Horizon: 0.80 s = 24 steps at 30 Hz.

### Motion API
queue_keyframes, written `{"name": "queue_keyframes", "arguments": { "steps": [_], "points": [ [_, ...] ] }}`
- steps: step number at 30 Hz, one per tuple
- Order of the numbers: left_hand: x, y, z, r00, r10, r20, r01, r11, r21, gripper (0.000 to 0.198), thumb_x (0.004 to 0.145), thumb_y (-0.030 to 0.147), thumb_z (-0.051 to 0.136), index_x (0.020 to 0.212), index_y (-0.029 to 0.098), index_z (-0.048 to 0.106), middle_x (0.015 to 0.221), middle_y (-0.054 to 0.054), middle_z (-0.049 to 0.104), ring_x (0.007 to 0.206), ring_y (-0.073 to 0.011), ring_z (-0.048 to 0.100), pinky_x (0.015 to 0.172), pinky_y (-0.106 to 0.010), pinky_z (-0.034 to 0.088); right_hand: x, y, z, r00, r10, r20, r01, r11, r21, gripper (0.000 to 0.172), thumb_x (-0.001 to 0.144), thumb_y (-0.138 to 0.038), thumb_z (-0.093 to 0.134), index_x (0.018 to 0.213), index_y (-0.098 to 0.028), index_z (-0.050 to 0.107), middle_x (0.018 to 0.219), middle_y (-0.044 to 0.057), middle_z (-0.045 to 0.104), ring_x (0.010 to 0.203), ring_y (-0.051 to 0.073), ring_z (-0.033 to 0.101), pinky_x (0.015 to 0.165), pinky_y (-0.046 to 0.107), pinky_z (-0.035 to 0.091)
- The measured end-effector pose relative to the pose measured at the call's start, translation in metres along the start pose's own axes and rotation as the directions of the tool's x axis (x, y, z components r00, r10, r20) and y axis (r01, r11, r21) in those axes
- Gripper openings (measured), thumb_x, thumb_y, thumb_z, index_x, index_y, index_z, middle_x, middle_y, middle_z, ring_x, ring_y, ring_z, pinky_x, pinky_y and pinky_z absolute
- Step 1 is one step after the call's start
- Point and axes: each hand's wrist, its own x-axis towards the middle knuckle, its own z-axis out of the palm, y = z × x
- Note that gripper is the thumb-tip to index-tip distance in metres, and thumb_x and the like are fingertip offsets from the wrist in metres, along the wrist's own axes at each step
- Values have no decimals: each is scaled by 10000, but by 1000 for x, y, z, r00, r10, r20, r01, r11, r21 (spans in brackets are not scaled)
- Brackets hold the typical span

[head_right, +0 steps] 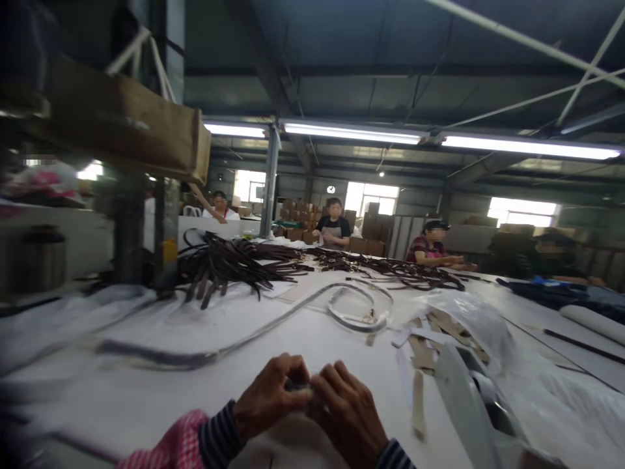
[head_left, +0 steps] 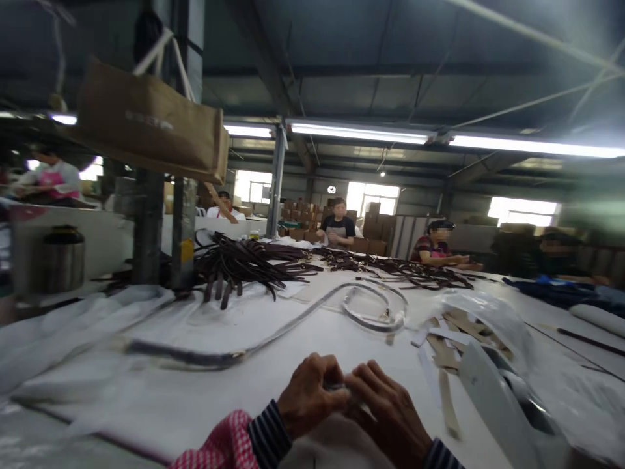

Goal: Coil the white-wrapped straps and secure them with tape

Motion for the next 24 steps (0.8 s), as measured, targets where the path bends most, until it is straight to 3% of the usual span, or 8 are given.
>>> {"name": "queue_keyframes", "arguments": {
  "steps": [3,6,10,13,16,20,22,24],
  "points": [
    [0,-3,6,1000,-21,11,21,1000,-18,151,620,271,782,703,189,687,722,-5,620,774,-209,562,708,-327,378,-16,10,28,978,-144,-150,124,983,-134,224,891,-179,554,1095,-225,633,980,95,702,902,266,687,750,370,587],
    [4,-6,14,997,-69,34,76,958,-278,176,606,276,783,678,169,664,641,4,609,649,-170,521,625,-306,367,-19,18,39,951,-207,-227,154,961,-230,282,841,-146,526,1099,-194,632,945,119,707,885,302,700,674,389,595],
    [2,-3,25,985,-165,42,157,789,-595,312,589,363,826,652,169,589,542,35,514,528,-115,410,555,-278,317,-18,24,36,937,-208,-281,137,958,-253,345,840,-119,507,1158,-179,627,985,129,726,920,299,713,759,405,615],
    [-12,6,30,974,-225,39,198,743,-639,444,594,507,851,679,181,562,546,31,513,503,-107,398,529,-270,303,-19,24,32,932,-206,-299,142,965,-222,372,852,-105,497,1189,-192,630,1028,123,740,949,293,718,820,426,613],
    [-38,19,27,976,-211,45,191,749,-634,448,577,477,864,749,169,587,628,-1,578,547,-124,460,539,-264,322,-21,14,22,933,-201,-297,169,977,-133,406,877,-126,515,1266,-191,610,1115,121,737,1007,289,710,869,424,603],
    [-92,33,-7,965,-238,-110,166,880,-445,324,602,378,818,753,155,640,697,-14,627,619,-137,488,573,-254,331,-18,-6,3,956,-143,-256,159,986,45,581,943,-383,592,1469,-168,471,1293,165,662,1114,311,660,897,436,593],
    [-134,34,-40,938,-276,-211,200,926,-321,283,649,403,770,762,170,656,733,-11,648,661,-154,511,601,-255,355,-16,-11,-1,964,-118,-239,146,984,101,637,955,-473,582,1496,-169,440,1315,173,641,1138,313,643,910,440,588],
    [-190,32,-80,897,-326,-300,293,944,-152,295,675,468,742,771,199,667,720,-4,654,661,-179,535,609,-270,391,-15,-12,-1,969,-86,-232,119,984,132,573,985,-473,535,1467,-169,471,1280,170,650,1127,303,643,892,428,594]
  ]
}}
